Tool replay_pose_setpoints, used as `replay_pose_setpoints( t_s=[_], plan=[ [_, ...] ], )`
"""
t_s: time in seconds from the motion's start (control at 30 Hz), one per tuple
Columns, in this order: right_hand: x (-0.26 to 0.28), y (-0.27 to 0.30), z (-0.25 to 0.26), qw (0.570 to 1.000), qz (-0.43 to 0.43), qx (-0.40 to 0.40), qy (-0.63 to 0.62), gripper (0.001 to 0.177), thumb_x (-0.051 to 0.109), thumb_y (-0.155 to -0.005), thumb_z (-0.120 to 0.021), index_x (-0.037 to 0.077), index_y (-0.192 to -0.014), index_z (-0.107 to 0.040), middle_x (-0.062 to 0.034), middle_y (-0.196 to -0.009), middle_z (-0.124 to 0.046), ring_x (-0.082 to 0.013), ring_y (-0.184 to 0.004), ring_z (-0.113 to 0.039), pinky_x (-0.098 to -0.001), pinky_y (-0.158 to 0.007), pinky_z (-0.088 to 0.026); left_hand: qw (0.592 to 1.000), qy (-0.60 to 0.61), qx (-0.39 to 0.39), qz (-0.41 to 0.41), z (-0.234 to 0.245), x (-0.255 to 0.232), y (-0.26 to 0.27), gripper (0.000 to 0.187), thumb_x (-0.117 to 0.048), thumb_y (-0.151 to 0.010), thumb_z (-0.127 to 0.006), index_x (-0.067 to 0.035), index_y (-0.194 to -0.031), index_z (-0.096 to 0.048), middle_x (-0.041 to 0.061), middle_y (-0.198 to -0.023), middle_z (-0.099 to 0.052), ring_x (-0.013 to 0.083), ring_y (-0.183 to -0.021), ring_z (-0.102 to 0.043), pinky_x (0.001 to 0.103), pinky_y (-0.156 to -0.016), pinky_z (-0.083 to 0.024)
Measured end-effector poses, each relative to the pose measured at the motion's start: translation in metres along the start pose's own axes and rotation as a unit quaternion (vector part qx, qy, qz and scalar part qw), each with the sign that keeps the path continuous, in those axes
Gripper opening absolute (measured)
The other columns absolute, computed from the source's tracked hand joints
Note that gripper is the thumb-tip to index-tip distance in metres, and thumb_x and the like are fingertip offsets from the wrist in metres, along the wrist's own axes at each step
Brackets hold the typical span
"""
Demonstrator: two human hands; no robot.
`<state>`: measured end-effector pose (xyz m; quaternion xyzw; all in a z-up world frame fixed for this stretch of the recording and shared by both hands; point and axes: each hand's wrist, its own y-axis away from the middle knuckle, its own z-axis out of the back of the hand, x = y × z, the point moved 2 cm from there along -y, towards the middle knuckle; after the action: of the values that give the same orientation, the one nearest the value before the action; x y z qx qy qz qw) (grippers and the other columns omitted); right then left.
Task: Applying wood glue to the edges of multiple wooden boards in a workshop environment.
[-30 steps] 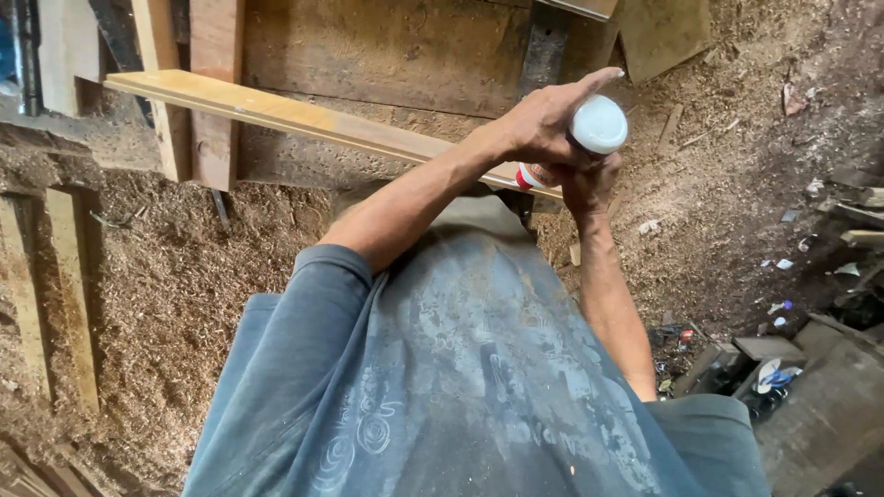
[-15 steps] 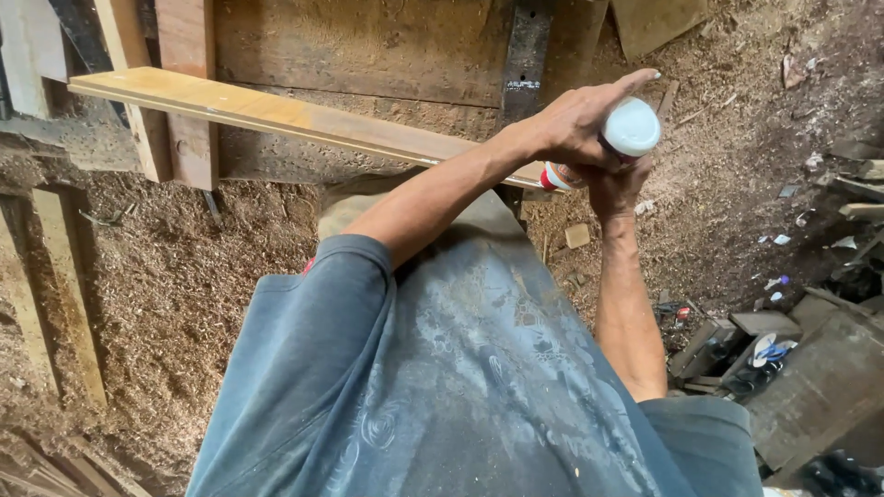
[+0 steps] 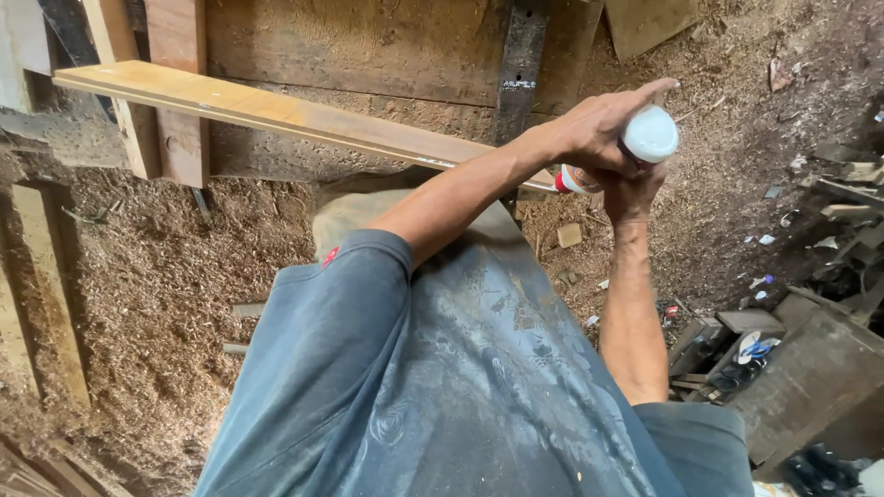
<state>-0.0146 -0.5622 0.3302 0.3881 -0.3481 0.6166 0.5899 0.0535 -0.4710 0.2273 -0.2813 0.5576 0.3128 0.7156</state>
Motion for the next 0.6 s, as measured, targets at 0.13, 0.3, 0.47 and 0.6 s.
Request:
replay_pose_setpoints(
  t_s=[0.13, 0.3, 0.47, 0.6],
  plan=[
    [0.002, -0.001, 0.000, 0.998, 0.039, 0.014, 0.049, 0.039, 0.002, -0.094, -0.079, -0.008, -0.126, -0.059, -0.0241, -0.114, -0.073, -0.0342, -0.105, -0.071, -0.0463, -0.092, -0.062, 1.000, 0.018, -0.012, -0.014, 0.001, -0.002, 0.005, 0.128, -0.042, -0.081, -0.097, -0.020, -0.161, 0.000, 0.024, -0.162, -0.044, 0.0411, -0.144, -0.055, 0.064, -0.117, -0.043],
    [0.027, -0.014, -0.035, 0.997, 0.014, 0.049, -0.054, 0.051, -0.003, -0.092, -0.081, -0.005, -0.134, -0.053, -0.0224, -0.130, -0.066, -0.0335, -0.121, -0.064, -0.0471, -0.110, -0.056, 1.000, 0.003, -0.025, 0.016, 0.043, -0.004, 0.030, 0.132, -0.044, -0.075, -0.100, -0.022, -0.160, -0.002, 0.021, -0.160, -0.048, 0.0394, -0.140, -0.057, 0.059, -0.114, -0.046],
    [0.026, -0.032, -0.088, 0.993, 0.022, 0.060, -0.102, 0.060, -0.002, -0.084, -0.086, -0.002, -0.132, -0.051, -0.0190, -0.128, -0.065, -0.0307, -0.118, -0.062, -0.0437, -0.107, -0.054, 0.996, -0.007, -0.087, 0.027, 0.098, 0.012, 0.070, 0.133, -0.048, -0.072, -0.099, -0.021, -0.161, -0.003, 0.016, -0.166, -0.040, 0.0380, -0.142, -0.057, 0.047, -0.112, -0.050],
    [0.043, -0.046, -0.139, 0.992, 0.031, 0.110, -0.062, 0.041, -0.002, -0.079, -0.089, -0.004, -0.114, -0.069, -0.0167, -0.113, -0.075, -0.0256, -0.105, -0.070, -0.0401, -0.093, -0.063, 0.991, -0.058, -0.109, 0.055, 0.152, 0.011, 0.113, 0.135, -0.048, -0.076, -0.101, -0.017, -0.161, -0.001, 0.015, -0.170, -0.031, 0.0365, -0.150, -0.049, 0.049, -0.119, -0.044]
  ],
)
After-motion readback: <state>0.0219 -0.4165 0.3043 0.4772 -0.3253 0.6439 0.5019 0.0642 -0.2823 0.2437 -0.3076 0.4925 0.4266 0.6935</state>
